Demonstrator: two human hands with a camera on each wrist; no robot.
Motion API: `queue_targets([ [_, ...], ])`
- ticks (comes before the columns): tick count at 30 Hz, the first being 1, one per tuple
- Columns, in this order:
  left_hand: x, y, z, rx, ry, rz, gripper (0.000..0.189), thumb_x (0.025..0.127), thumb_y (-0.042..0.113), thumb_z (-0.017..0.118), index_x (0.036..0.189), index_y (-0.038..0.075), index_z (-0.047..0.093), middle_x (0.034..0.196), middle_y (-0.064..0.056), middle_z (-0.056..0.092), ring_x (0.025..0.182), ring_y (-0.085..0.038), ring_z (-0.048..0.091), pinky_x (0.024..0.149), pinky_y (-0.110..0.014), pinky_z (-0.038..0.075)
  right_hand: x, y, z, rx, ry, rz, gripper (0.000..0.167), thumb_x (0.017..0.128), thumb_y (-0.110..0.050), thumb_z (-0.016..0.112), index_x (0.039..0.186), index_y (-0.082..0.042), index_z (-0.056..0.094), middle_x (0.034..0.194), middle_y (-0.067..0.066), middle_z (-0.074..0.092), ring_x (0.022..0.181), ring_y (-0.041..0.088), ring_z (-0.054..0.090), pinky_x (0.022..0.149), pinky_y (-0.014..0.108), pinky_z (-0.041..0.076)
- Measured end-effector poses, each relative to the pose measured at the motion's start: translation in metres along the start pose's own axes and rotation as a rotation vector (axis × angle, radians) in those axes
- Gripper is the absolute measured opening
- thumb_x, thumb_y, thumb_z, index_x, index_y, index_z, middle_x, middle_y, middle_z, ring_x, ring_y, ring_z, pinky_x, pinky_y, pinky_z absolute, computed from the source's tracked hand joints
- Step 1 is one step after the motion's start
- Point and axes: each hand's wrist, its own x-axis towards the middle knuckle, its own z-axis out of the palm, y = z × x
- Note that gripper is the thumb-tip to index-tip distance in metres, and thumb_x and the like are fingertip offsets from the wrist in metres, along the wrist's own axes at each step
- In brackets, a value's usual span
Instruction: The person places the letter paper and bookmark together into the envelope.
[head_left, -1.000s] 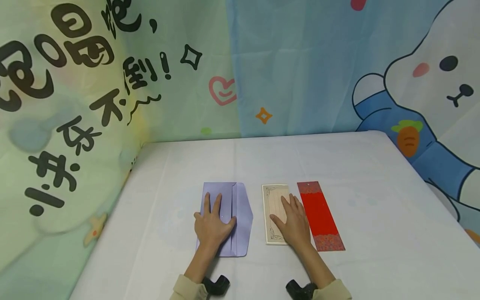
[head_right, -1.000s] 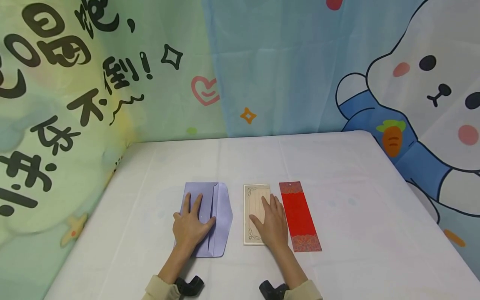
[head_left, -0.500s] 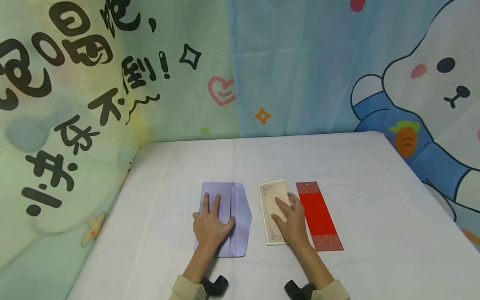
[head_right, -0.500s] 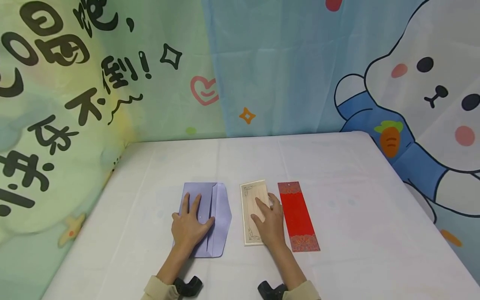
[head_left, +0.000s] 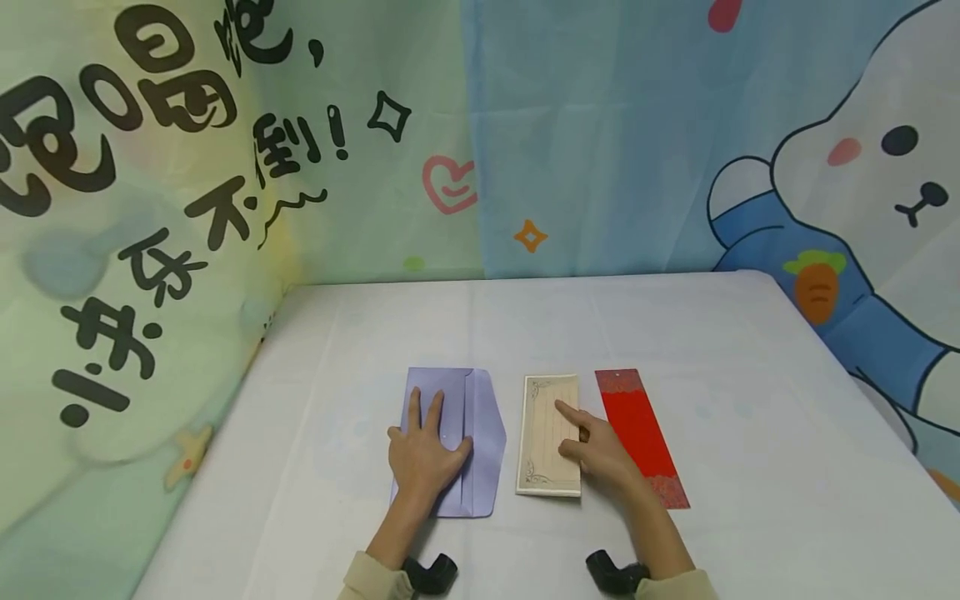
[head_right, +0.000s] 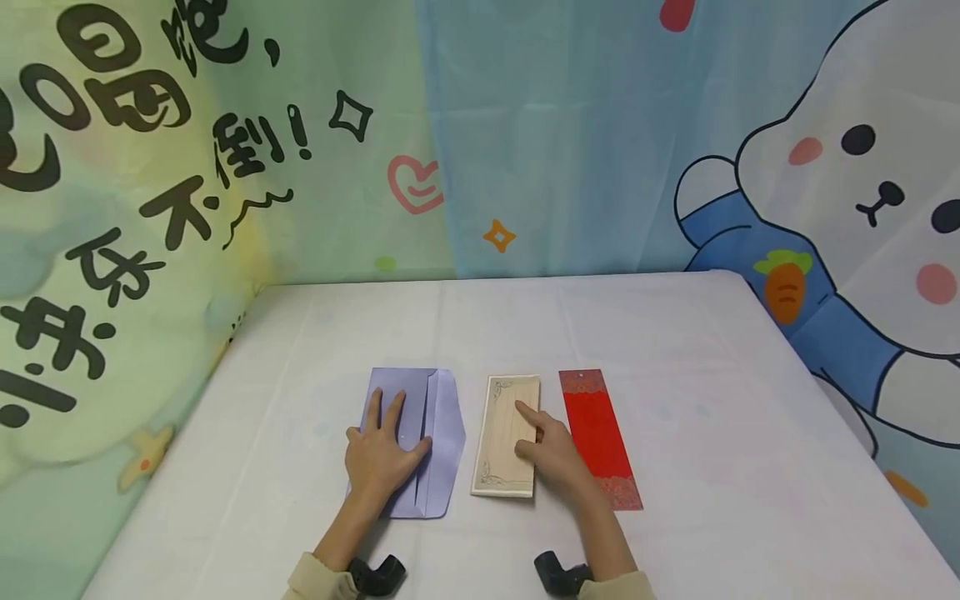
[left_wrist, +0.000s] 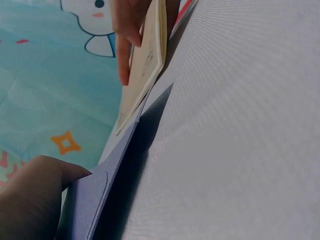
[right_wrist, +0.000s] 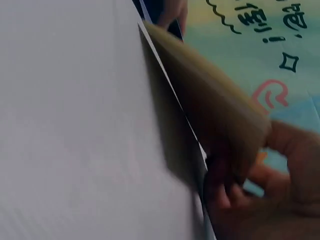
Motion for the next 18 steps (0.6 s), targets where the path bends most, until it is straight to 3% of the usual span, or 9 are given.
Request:
queue_targets([
  [3, 0.001, 0.0, 0.002, 0.008, -0.005, 0.002, 0.079, 0.064, 0.055, 0.065, 0.135, 0.024, 0.048, 0.146, -0.01, 0.031, 0.068, -0.037, 0.045, 0.047, -0.037, 0.036, 0.0, -0.001, -0.005, 0.162, -0.177, -0.042, 0.077, 0.077, 0.002, 0.063, 0.145, -0.01, 0.03, 0.121, 0.026, 0.05, 0.089, 0.021, 0.055, 0.072, 0.023, 0.047],
  [5, 0.001, 0.0, 0.002, 0.013, -0.002, 0.002, 0.079, 0.063, 0.055, 0.065, 0.135, 0.024, 0.049, 0.146, -0.01, 0.031, 0.068, -0.037, 0.045, 0.047, -0.037, 0.036, 0.002, -0.002, -0.003, 0.254, -0.27, -0.07, 0.083, 0.077, 0.003, 0.066, 0.147, -0.014, 0.024, 0.136, 0.023, 0.041, 0.101, 0.024, 0.058, 0.081, 0.028, 0.049],
  [6, 0.001, 0.0, 0.002, 0.013, 0.001, 0.003, 0.079, 0.063, 0.055, 0.065, 0.134, 0.024, 0.049, 0.146, -0.01, 0.031, 0.068, -0.037, 0.045, 0.047, -0.037, 0.036, 0.003, -0.003, -0.001, 0.279, -0.296, -0.085, 0.085, 0.076, 0.003, 0.067, 0.147, -0.015, 0.023, 0.136, 0.024, 0.04, 0.102, 0.026, 0.058, 0.082, 0.029, 0.048],
  [13, 0.0, 0.002, 0.001, 0.011, -0.008, -0.002, 0.08, 0.062, 0.056, 0.065, 0.134, 0.024, 0.049, 0.146, -0.01, 0.032, 0.07, -0.037, 0.045, 0.048, -0.037, 0.037, 0.015, -0.011, 0.02, 0.325, -0.391, -0.148, 0.086, 0.078, 0.006, 0.064, 0.147, -0.013, 0.018, 0.136, 0.025, 0.037, 0.104, 0.031, 0.057, 0.081, 0.033, 0.049],
  [18, 0.0, 0.003, 0.0, 0.019, -0.01, 0.002, 0.08, 0.062, 0.056, 0.066, 0.134, 0.024, 0.049, 0.145, -0.011, 0.032, 0.073, -0.038, 0.047, 0.05, -0.039, 0.04, 0.02, -0.015, 0.029, 0.26, -0.414, -0.151, 0.085, 0.078, 0.008, 0.063, 0.147, -0.007, 0.016, 0.134, 0.024, 0.031, 0.099, 0.03, 0.059, 0.078, 0.03, 0.05],
])
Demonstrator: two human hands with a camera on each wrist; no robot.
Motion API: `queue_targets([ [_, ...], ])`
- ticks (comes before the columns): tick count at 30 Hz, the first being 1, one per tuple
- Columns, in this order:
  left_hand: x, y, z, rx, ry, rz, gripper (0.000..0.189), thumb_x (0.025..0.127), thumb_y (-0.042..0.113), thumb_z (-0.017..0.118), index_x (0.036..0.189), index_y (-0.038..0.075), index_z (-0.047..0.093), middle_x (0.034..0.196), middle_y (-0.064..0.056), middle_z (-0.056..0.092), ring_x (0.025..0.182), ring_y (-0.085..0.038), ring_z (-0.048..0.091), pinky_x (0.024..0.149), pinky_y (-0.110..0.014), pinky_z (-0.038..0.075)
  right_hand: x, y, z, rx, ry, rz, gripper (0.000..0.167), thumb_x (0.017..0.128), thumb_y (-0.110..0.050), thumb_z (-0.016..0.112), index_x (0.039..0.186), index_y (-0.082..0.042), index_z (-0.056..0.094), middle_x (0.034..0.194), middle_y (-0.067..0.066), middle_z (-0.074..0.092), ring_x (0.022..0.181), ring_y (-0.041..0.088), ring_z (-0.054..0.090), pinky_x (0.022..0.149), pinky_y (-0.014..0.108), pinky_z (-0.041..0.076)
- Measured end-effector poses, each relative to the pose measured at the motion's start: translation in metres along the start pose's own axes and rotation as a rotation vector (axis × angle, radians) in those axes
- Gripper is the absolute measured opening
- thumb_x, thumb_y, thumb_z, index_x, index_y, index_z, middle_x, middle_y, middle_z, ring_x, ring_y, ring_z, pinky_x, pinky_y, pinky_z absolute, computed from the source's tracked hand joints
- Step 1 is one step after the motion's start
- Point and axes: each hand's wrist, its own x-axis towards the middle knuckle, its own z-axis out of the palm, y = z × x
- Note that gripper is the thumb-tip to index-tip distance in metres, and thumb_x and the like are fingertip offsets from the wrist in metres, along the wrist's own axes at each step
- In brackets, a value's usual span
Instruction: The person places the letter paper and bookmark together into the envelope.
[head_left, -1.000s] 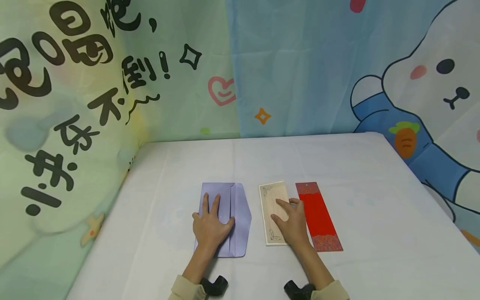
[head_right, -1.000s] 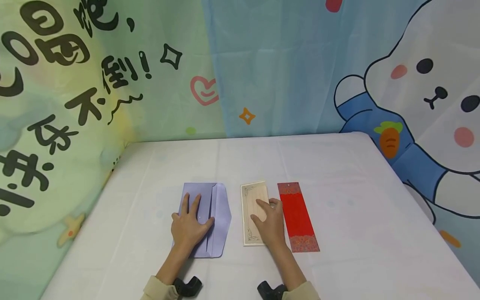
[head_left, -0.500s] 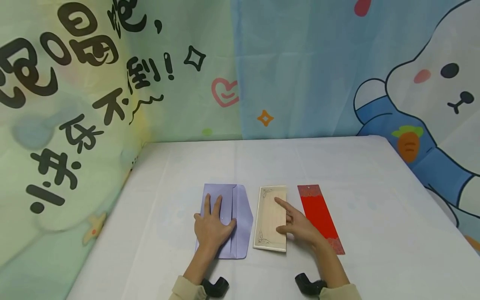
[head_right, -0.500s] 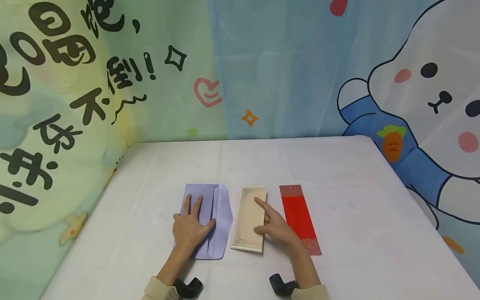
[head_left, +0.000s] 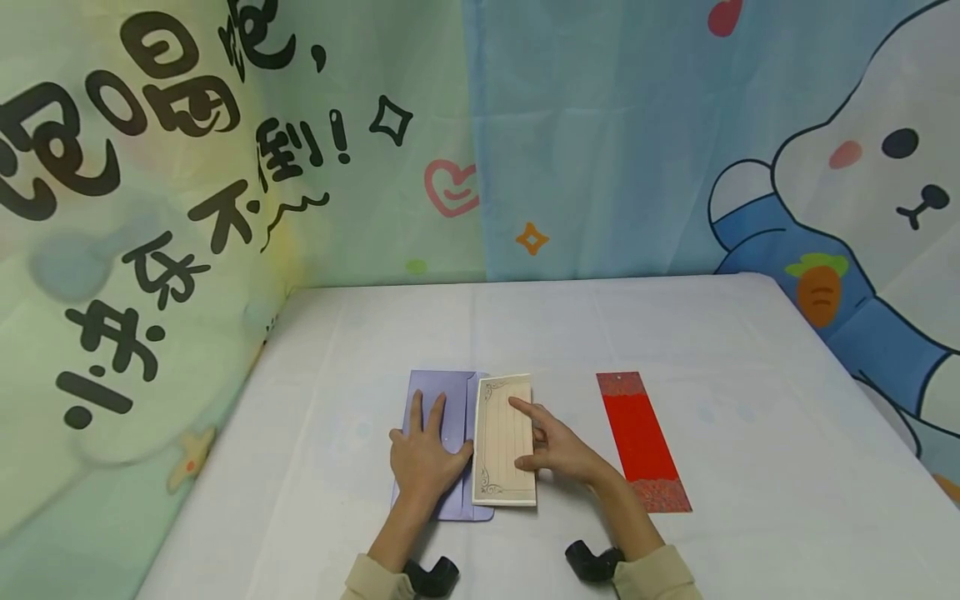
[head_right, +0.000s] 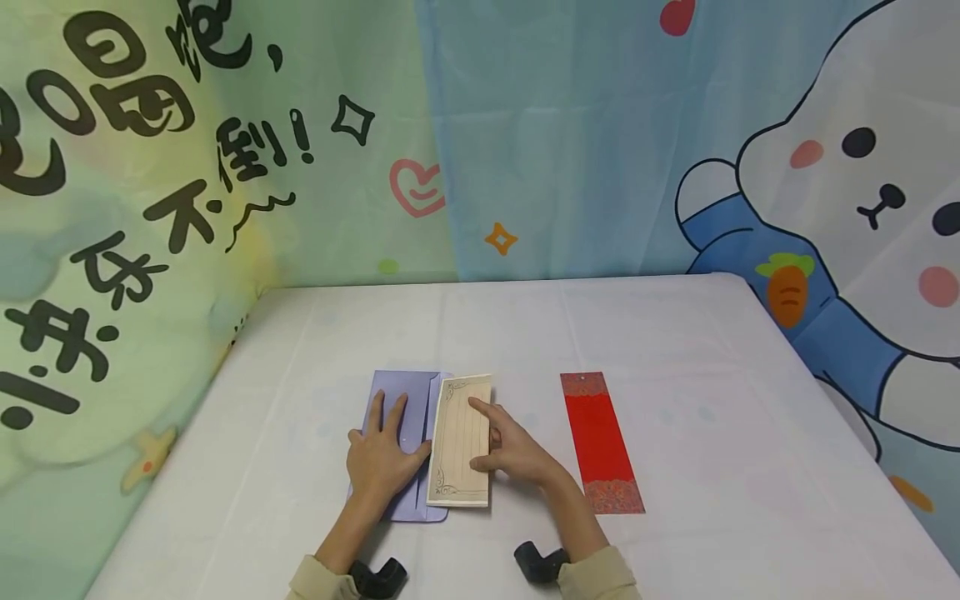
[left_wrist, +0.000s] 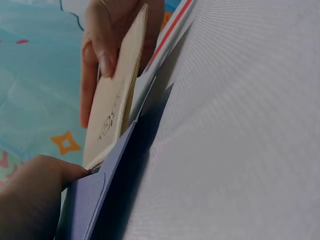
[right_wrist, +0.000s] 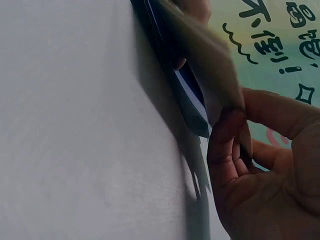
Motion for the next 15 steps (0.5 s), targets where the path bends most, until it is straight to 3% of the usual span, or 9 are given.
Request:
queue_targets([
  [7, 0.0, 0.0, 0.0, 0.013, -0.016, -0.006, 0.079, 0.064, 0.054, 0.062, 0.135, 0.024, 0.048, 0.146, -0.01, 0.031, 0.076, -0.04, 0.047, 0.052, -0.04, 0.041, -0.004, -0.02, 0.006, -0.132, 0.016, 0.002, 0.083, 0.073, 0.012, 0.064, 0.142, 0.008, 0.019, 0.123, 0.028, 0.032, 0.066, 0.02, 0.052, 0.055, 0.022, 0.045],
  [11, 0.0, 0.001, -0.001, 0.014, -0.031, -0.01, 0.079, 0.065, 0.053, 0.061, 0.137, 0.024, 0.046, 0.147, -0.01, 0.029, 0.077, -0.042, 0.047, 0.054, -0.041, 0.041, -0.003, -0.024, 0.009, -0.182, 0.02, -0.004, 0.082, 0.073, 0.011, 0.066, 0.141, 0.01, 0.02, 0.12, 0.028, 0.034, 0.061, 0.017, 0.048, 0.052, 0.021, 0.043],
  [15, -0.001, 0.001, 0.0, 0.006, -0.033, -0.009, 0.078, 0.065, 0.053, 0.061, 0.136, 0.024, 0.046, 0.147, -0.01, 0.03, 0.076, -0.04, 0.047, 0.053, -0.041, 0.041, 0.004, -0.007, 0.01, -0.26, 0.051, -0.004, 0.085, 0.071, 0.009, 0.07, 0.142, 0.006, 0.023, 0.117, 0.022, 0.038, 0.062, 0.015, 0.047, 0.051, 0.022, 0.043],
])
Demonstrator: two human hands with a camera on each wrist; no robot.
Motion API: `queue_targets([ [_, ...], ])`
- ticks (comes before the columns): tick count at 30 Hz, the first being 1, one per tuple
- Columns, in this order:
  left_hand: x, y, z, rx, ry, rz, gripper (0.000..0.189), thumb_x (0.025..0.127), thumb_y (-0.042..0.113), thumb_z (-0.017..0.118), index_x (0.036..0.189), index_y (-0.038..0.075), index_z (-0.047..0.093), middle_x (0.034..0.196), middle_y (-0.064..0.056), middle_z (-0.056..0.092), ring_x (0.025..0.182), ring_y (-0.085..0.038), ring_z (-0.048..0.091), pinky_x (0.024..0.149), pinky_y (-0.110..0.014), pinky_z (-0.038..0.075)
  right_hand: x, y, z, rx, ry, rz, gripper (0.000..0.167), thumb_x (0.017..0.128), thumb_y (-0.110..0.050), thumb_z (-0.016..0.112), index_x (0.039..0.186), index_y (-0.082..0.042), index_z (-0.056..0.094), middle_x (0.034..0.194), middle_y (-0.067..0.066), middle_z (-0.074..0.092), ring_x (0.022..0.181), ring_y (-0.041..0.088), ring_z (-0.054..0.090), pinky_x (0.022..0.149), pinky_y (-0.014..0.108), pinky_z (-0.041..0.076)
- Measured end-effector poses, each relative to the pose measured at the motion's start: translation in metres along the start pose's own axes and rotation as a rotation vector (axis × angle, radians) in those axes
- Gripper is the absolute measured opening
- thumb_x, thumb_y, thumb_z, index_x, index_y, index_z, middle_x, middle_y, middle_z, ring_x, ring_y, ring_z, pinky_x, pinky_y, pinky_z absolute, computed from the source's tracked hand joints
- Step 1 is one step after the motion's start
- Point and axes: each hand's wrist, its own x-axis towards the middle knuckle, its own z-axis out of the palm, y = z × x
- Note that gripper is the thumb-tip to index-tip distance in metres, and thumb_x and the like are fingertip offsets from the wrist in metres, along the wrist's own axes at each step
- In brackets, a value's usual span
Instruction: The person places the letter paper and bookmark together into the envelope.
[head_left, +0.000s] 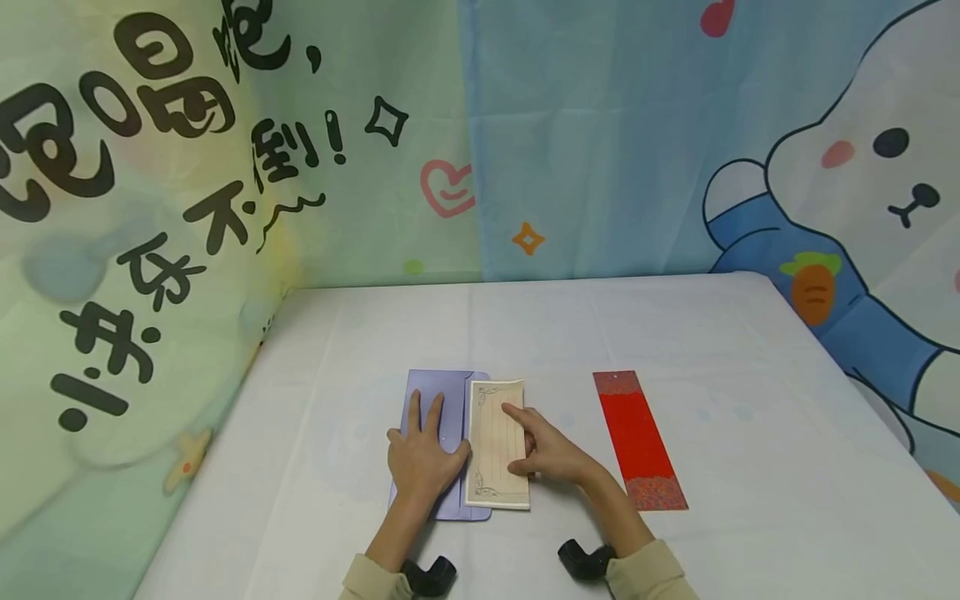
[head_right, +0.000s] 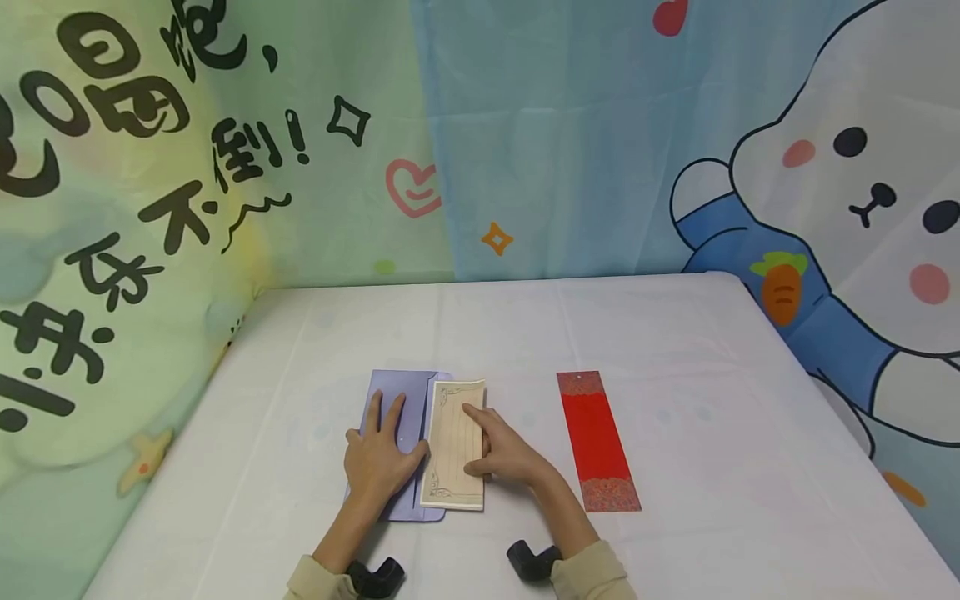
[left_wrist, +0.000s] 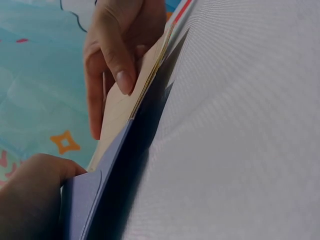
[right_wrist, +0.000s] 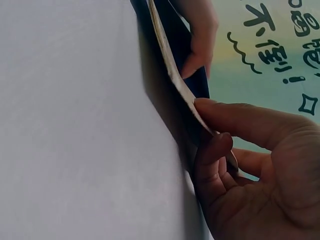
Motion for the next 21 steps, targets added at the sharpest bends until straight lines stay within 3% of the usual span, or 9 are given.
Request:
queue_targets([
  [3, 0.0, 0.0, 0.0, 0.003, -0.003, 0.002, 0.078, 0.066, 0.054, 0.059, 0.137, 0.025, 0.046, 0.147, -0.009, 0.029, 0.076, -0.04, 0.047, 0.053, -0.041, 0.041, 0.006, 0.01, 0.004, -0.054, 0.018, -0.006, 0.087, 0.069, 0.006, 0.073, 0.143, 0.003, 0.026, 0.115, 0.017, 0.04, 0.067, 0.016, 0.044, 0.053, 0.023, 0.041],
  [15, -0.002, -0.001, 0.0, 0.009, 0.009, 0.009, 0.076, 0.067, 0.055, 0.059, 0.136, 0.025, 0.046, 0.147, -0.01, 0.03, 0.076, -0.04, 0.046, 0.051, -0.039, 0.041, 0.011, 0.003, 0.015, -0.321, 0.088, -0.059, 0.09, 0.063, 0.002, 0.078, 0.14, 0.002, 0.032, 0.116, 0.015, 0.04, 0.085, 0.017, 0.041, 0.073, 0.027, 0.038],
  [21, -0.001, 0.0, 0.0, -0.004, 0.012, 0.014, 0.077, 0.067, 0.054, 0.06, 0.136, 0.024, 0.046, 0.147, -0.01, 0.03, 0.075, -0.04, 0.046, 0.051, -0.039, 0.04, 0.01, 0.003, 0.015, -0.353, 0.108, -0.049, 0.09, 0.063, -0.004, 0.081, 0.14, 0.001, 0.034, 0.121, 0.013, 0.039, 0.089, 0.016, 0.041, 0.076, 0.029, 0.037],
])
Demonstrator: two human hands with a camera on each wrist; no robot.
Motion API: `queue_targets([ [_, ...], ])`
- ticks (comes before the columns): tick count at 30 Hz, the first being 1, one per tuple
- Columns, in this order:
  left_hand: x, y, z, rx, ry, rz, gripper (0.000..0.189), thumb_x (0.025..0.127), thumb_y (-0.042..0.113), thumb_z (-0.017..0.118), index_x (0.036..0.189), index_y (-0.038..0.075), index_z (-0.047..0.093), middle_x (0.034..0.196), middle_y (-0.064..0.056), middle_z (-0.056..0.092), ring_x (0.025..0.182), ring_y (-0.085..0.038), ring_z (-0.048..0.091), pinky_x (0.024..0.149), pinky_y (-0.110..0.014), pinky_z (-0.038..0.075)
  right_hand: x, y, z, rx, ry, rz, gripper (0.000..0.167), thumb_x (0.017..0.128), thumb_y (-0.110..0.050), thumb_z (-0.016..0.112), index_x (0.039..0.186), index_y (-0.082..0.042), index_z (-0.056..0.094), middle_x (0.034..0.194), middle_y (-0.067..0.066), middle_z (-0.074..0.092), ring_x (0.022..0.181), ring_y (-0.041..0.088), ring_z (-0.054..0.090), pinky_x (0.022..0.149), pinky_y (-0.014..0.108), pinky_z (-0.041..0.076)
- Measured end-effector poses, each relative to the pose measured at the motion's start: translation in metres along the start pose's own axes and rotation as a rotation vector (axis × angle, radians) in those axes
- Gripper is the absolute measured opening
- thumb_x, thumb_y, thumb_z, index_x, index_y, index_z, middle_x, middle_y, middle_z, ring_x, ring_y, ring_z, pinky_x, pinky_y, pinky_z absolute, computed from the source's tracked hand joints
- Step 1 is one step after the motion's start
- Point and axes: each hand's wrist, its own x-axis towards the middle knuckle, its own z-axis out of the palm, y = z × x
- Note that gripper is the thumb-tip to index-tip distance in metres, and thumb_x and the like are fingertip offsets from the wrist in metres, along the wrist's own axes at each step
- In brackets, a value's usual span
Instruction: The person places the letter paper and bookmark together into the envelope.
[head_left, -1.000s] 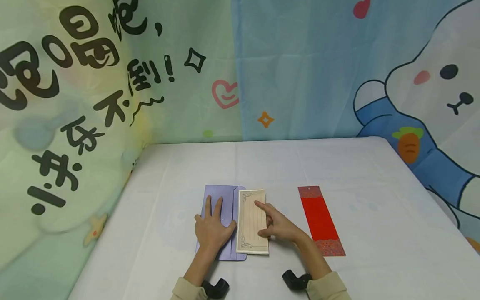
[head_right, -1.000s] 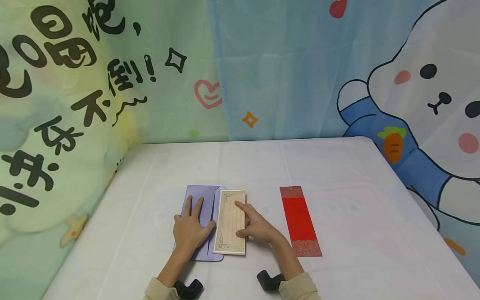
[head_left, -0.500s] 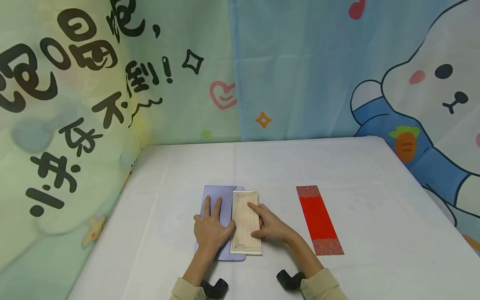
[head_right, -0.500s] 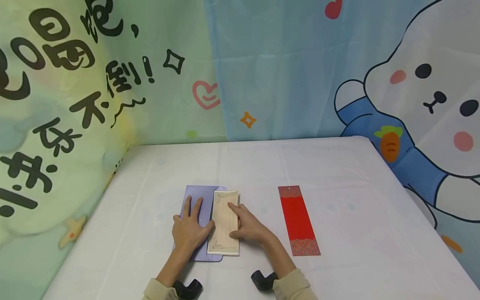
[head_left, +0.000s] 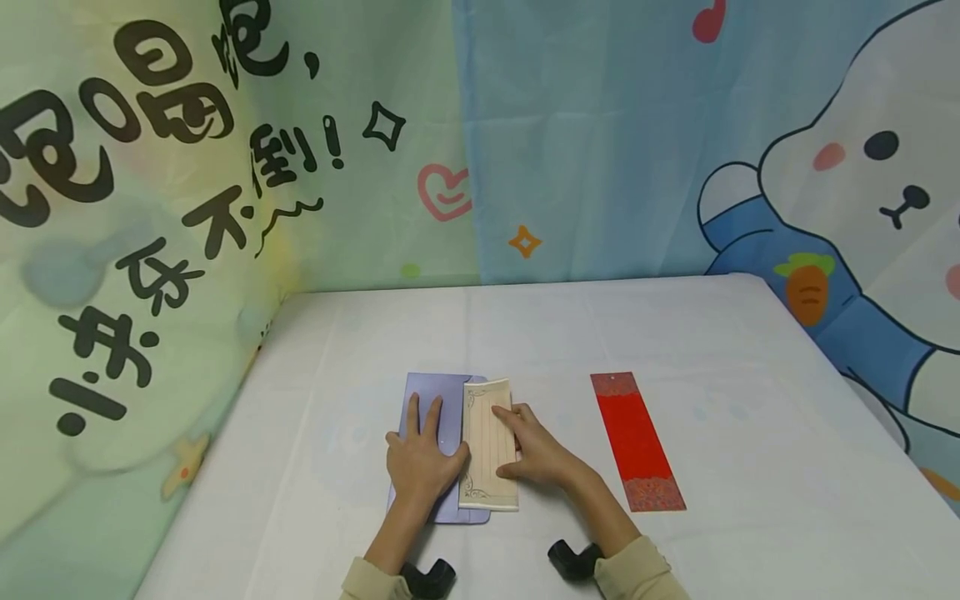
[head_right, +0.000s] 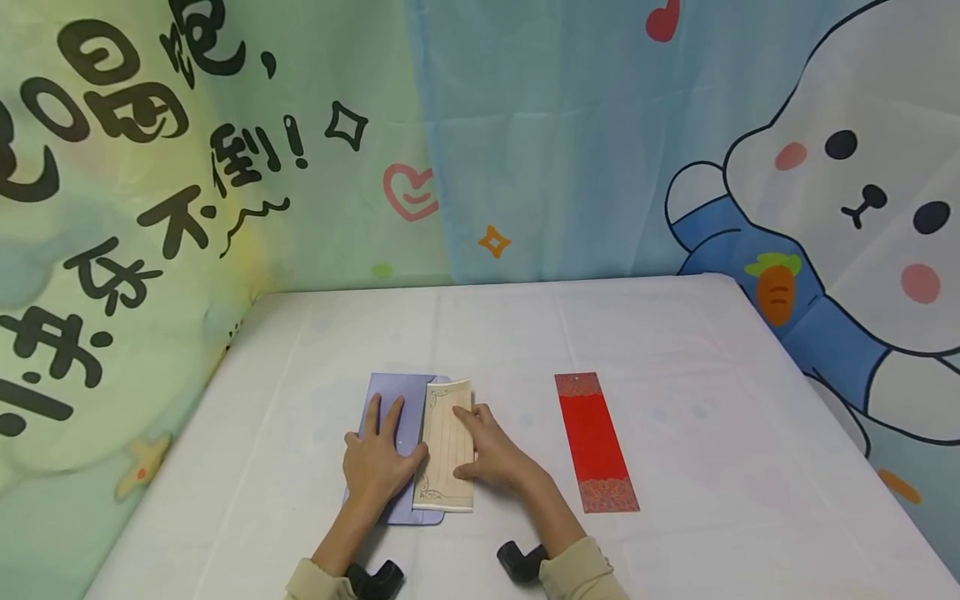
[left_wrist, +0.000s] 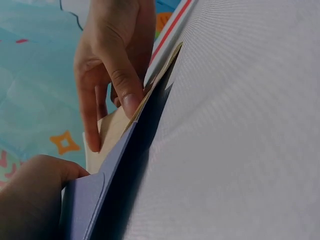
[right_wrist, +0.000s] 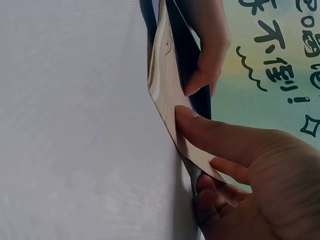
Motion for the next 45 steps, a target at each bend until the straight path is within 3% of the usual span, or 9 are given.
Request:
queue_targets([
  [6, -0.001, 0.0, 0.0, 0.006, -0.006, 0.003, 0.077, 0.067, 0.054, 0.06, 0.136, 0.024, 0.047, 0.146, -0.01, 0.03, 0.075, -0.04, 0.046, 0.051, -0.039, 0.04, 0.003, 0.004, 0.003, -0.064, -0.022, -0.051, 0.09, 0.065, -0.015, 0.082, 0.139, 0.003, 0.035, 0.124, 0.014, 0.04, 0.109, 0.024, 0.041, 0.093, 0.043, 0.036],
  [9, -0.001, 0.0, -0.001, 0.011, -0.004, 0.009, 0.076, 0.067, 0.054, 0.06, 0.135, 0.023, 0.047, 0.146, -0.01, 0.031, 0.076, -0.041, 0.047, 0.052, -0.04, 0.04, 0.006, 0.003, 0.005, -0.089, -0.04, -0.072, 0.09, 0.066, -0.021, 0.082, 0.14, 0.001, 0.035, 0.125, 0.014, 0.041, 0.114, 0.028, 0.038, 0.096, 0.046, 0.034],
  [14, 0.0, 0.0, -0.001, 0.021, -0.008, 0.012, 0.077, 0.067, 0.055, 0.059, 0.136, 0.023, 0.047, 0.146, -0.011, 0.03, 0.076, -0.041, 0.047, 0.052, -0.04, 0.041, 0.01, -0.001, 0.009, -0.135, -0.038, -0.095, 0.093, 0.065, -0.03, 0.082, 0.14, -0.001, 0.035, 0.125, 0.014, 0.042, 0.113, 0.028, 0.038, 0.094, 0.046, 0.035],
  [20, -0.001, -0.001, -0.001, 0.017, -0.014, 0.004, 0.077, 0.067, 0.054, 0.06, 0.136, 0.024, 0.047, 0.146, -0.01, 0.03, 0.076, -0.04, 0.047, 0.052, -0.04, 0.041, 0.01, 0.0, 0.01, -0.193, 0.008, -0.063, 0.102, 0.06, -0.038, 0.084, 0.142, -0.004, 0.034, 0.13, 0.014, 0.04, 0.116, 0.029, 0.037, 0.096, 0.044, 0.035],
  [30, 0.0, -0.001, -0.001, 0.023, -0.011, 0.011, 0.076, 0.068, 0.055, 0.059, 0.137, 0.024, 0.046, 0.147, -0.01, 0.03, 0.077, -0.042, 0.048, 0.053, -0.04, 0.042, 0.013, -0.002, 0.018, -0.323, 0.039, -0.144, 0.099, 0.063, -0.051, 0.077, 0.141, -0.006, 0.036, 0.133, 0.013, 0.041, 0.103, 0.027, 0.041, 0.089, 0.045, 0.037],
  [36, -0.002, -0.001, -0.001, 0.015, -0.005, 0.002, 0.076, 0.067, 0.055, 0.06, 0.136, 0.025, 0.046, 0.146, -0.01, 0.031, 0.075, -0.042, 0.047, 0.052, -0.04, 0.042, 0.008, 0.002, 0.013, -0.338, 0.075, -0.124, 0.089, 0.068, -0.048, 0.074, 0.139, -0.006, 0.041, 0.138, 0.014, 0.038, 0.116, 0.028, 0.038, 0.093, 0.046, 0.033],
  [40, -0.002, -0.001, -0.001, 0.009, -0.01, -0.001, 0.076, 0.068, 0.054, 0.059, 0.136, 0.025, 0.046, 0.147, -0.009, 0.03, 0.075, -0.041, 0.047, 0.053, -0.04, 0.042, 0.002, 0.007, 0.007, -0.303, 0.039, -0.13, 0.08, 0.072, -0.037, 0.07, 0.139, -0.003, 0.04, 0.144, 0.016, 0.03, 0.13, 0.032, 0.028, 0.102, 0.05, 0.027],
  [45, -0.001, -0.001, -0.001, 0.005, -0.004, 0.008, 0.075, 0.068, 0.053, 0.058, 0.136, 0.024, 0.046, 0.147, -0.01, 0.03, 0.075, -0.042, 0.047, 0.053, -0.04, 0.041, -0.002, 0.009, 0.006, -0.326, 0.0, -0.156, 0.08, 0.072, -0.036, 0.066, 0.139, 0.0, 0.039, 0.146, 0.019, 0.027, 0.134, 0.036, 0.022, 0.104, 0.05, 0.023],
])
